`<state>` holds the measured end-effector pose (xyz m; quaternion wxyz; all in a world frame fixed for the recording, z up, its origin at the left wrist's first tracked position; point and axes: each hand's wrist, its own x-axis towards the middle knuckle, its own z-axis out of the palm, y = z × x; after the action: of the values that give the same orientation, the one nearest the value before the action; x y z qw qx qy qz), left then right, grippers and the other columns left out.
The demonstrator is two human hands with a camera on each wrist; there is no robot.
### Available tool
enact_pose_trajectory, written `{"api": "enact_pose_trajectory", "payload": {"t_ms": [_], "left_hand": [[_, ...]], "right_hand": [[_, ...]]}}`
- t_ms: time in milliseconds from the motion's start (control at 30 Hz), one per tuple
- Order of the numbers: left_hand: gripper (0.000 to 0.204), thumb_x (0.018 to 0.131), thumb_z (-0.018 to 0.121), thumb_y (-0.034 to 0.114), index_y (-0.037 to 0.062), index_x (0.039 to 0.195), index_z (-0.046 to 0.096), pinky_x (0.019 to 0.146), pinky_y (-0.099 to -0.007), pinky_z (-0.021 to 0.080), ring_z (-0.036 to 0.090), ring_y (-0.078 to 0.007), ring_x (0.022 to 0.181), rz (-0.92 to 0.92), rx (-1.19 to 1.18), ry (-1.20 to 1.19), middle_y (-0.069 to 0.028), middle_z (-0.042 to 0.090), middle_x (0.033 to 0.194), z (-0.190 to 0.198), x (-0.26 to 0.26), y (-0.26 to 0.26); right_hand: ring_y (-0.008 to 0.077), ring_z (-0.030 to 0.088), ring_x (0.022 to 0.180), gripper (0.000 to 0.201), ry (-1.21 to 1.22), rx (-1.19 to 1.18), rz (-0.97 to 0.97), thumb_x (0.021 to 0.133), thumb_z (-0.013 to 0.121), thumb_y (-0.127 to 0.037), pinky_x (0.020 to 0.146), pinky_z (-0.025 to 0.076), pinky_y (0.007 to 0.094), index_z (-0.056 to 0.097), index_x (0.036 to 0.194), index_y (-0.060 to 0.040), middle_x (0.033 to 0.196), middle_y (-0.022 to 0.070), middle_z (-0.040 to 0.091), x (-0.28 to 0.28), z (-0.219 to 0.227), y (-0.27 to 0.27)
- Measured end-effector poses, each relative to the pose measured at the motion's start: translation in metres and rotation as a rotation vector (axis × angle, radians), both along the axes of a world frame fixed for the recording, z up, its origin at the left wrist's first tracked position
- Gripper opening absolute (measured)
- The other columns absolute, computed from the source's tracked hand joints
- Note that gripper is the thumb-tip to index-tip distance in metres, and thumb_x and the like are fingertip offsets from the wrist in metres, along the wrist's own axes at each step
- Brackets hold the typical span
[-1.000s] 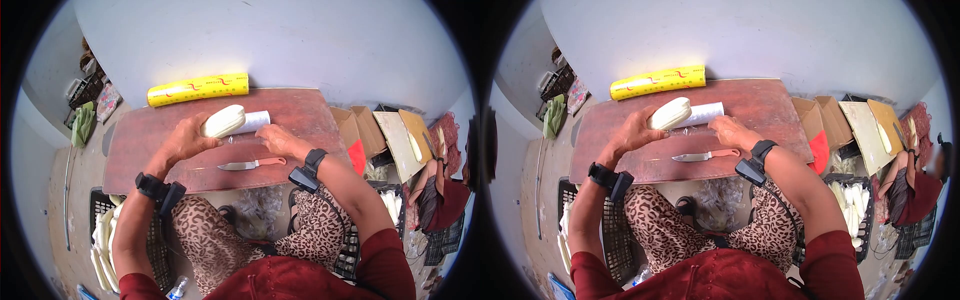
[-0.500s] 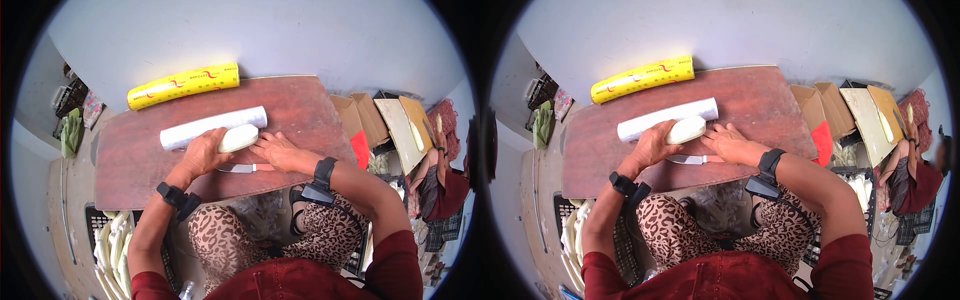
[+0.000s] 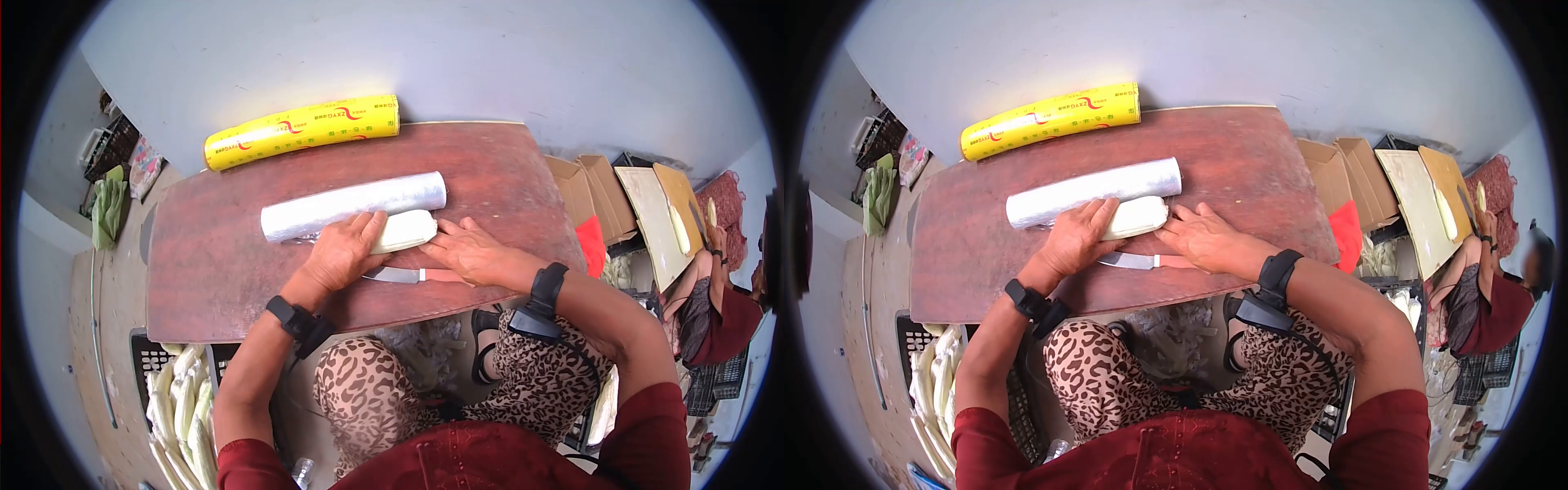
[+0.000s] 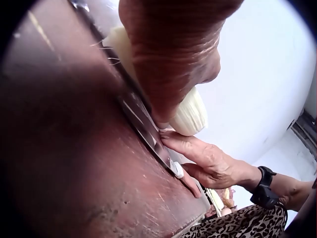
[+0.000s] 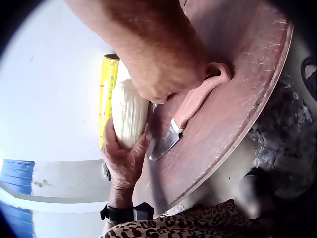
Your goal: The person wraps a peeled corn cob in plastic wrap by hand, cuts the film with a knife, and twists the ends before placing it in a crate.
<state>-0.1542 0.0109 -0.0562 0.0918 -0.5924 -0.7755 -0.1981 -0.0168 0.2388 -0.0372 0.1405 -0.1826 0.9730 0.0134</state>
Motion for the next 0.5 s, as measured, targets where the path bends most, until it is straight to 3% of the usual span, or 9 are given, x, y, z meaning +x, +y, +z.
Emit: {"api": "enact_pose_trajectory", "payload": {"t_ms": [200,300,400,500], "left_hand": [[0.064,0.075,0.077,0.033,-0.0003,0.122,0.05,0.078,-0.0404,0.053,0.065,-0.0332,0.091,0.014,0.056,0.004,-0.0157,0.063,0.101,-0.009,0.004,0.0],[0.063,0.075,0.077,0.034,-0.0004,0.121,0.05,0.08,-0.0421,0.052,0.064,-0.0355,0.093,0.007,-0.012,-0.094,-0.0174,0.063,0.102,-0.007,0.004,-0.003],[0.059,0.076,0.077,0.034,0.0013,0.118,0.051,0.083,-0.0442,0.051,0.062,-0.0372,0.096,-0.021,0.044,-0.146,-0.0185,0.064,0.103,-0.009,0.005,-0.006],[0.061,0.076,0.078,0.032,0.0026,0.122,0.053,0.087,-0.046,0.049,0.061,-0.0391,0.103,0.053,-0.057,-0.305,-0.0186,0.064,0.108,-0.005,0.009,-0.006]], "right_hand": [[0.0277,0.042,0.128,0.056,0.038,-0.048,0.019,0.087,0.057,-0.005,0.09,0.037,0.0441,0.045,0.142,-0.0063,0.144,0.0077,0.046,0.001,-0.004,0.003],[0.0259,0.041,0.128,0.053,0.002,-0.046,0.018,0.09,0.057,-0.011,0.09,0.037,0.0439,0.047,0.141,-0.0081,0.14,0.0068,0.047,0.002,0.003,0.003],[0.0259,0.036,0.134,0.056,-0.136,-0.078,-0.062,0.089,0.058,-0.011,0.092,0.036,0.0443,0.045,0.144,-0.0118,0.147,0.0052,0.042,-0.001,0.014,0.001],[0.0277,0.038,0.132,0.056,-0.095,-0.176,-0.068,0.089,0.061,-0.014,0.093,0.036,0.0471,0.048,0.143,-0.0131,0.143,0.0082,0.045,0.0,0.008,0.006]]}}
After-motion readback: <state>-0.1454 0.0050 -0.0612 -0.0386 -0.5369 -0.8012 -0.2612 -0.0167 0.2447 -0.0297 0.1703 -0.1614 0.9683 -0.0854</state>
